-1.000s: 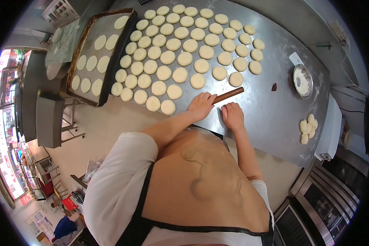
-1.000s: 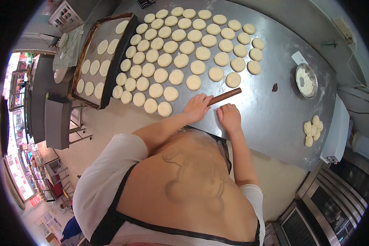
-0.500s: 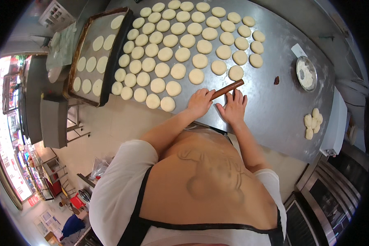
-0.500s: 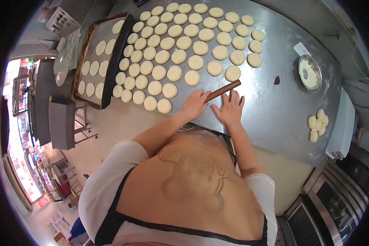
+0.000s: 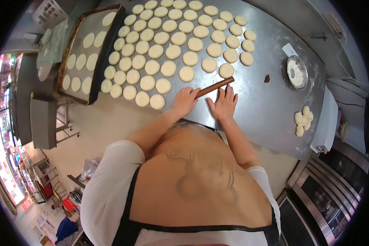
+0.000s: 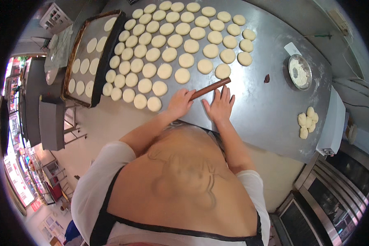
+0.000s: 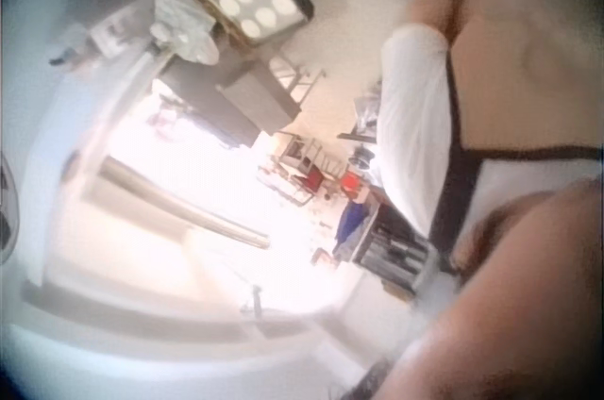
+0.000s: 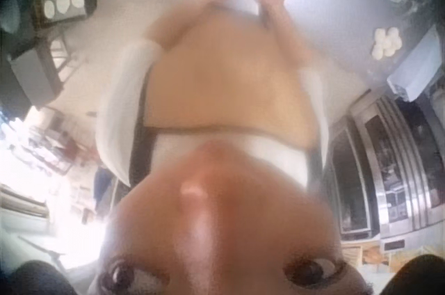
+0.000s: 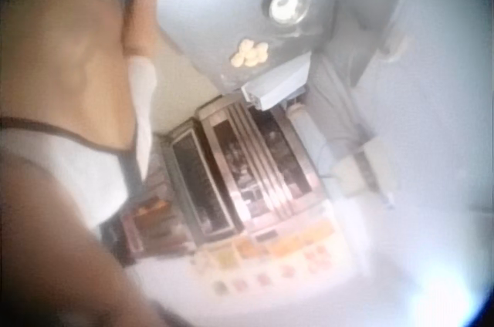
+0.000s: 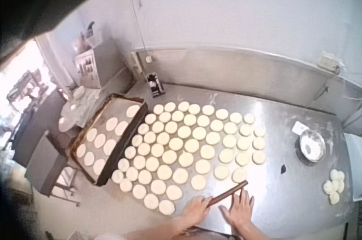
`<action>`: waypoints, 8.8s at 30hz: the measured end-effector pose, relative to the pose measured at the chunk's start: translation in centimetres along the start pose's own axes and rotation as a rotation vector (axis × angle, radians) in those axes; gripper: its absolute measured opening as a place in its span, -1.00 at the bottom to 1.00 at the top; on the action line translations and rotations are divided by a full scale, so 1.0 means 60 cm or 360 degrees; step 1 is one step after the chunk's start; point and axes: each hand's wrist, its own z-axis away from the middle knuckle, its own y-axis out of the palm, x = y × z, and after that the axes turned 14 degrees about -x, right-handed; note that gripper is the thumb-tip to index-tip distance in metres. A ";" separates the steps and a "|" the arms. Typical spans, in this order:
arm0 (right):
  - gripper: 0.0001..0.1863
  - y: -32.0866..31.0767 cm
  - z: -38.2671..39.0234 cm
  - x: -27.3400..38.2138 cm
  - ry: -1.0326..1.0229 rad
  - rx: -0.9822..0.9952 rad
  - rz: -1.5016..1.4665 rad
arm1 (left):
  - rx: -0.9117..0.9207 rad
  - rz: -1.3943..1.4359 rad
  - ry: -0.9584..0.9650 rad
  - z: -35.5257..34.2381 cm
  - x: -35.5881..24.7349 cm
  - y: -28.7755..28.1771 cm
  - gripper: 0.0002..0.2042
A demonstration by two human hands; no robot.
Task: The person uses a wooden rolling pin to flatten small rounds of dough on a metal table and places the flattened pieces onto a baking tray.
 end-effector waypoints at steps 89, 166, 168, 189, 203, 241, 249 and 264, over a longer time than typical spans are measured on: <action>-0.75 -0.102 0.194 -0.098 0.0180 -0.0273 -0.0252 | 0.0480 0.0758 -0.0266 -0.048 -0.110 0.027 -0.63; -0.24 -0.074 0.088 -0.047 0.0219 -0.0052 0.0119 | 0.0264 -0.0182 0.0838 -0.026 -0.015 0.014 -0.15; -0.27 -0.052 0.002 -0.070 0.0275 -0.0190 0.0254 | 0.0132 -0.0310 0.0840 -0.118 -0.031 0.030 -0.22; -0.70 -0.105 0.174 -0.062 0.0169 -0.0032 -0.0179 | 0.0539 0.1127 -0.0112 -0.035 -0.053 0.004 -0.80; -0.69 -0.115 0.160 0.004 0.0319 0.0161 0.0141 | -0.1218 0.2781 -0.1617 -0.239 0.553 -0.499 -0.53; -0.58 -0.070 0.065 0.081 0.0132 0.0261 0.0086 | -0.0103 0.0373 0.0700 -0.191 0.280 -0.261 -0.60; -0.58 -0.042 -0.020 -0.041 0.0058 0.0026 -0.0414 | 0.0488 0.0466 0.0746 -0.015 0.068 -0.036 -0.50; -0.64 0.012 -0.147 0.018 0.0699 -0.0184 -0.0841 | 0.0146 -0.0010 0.0281 0.054 0.003 -0.017 -0.51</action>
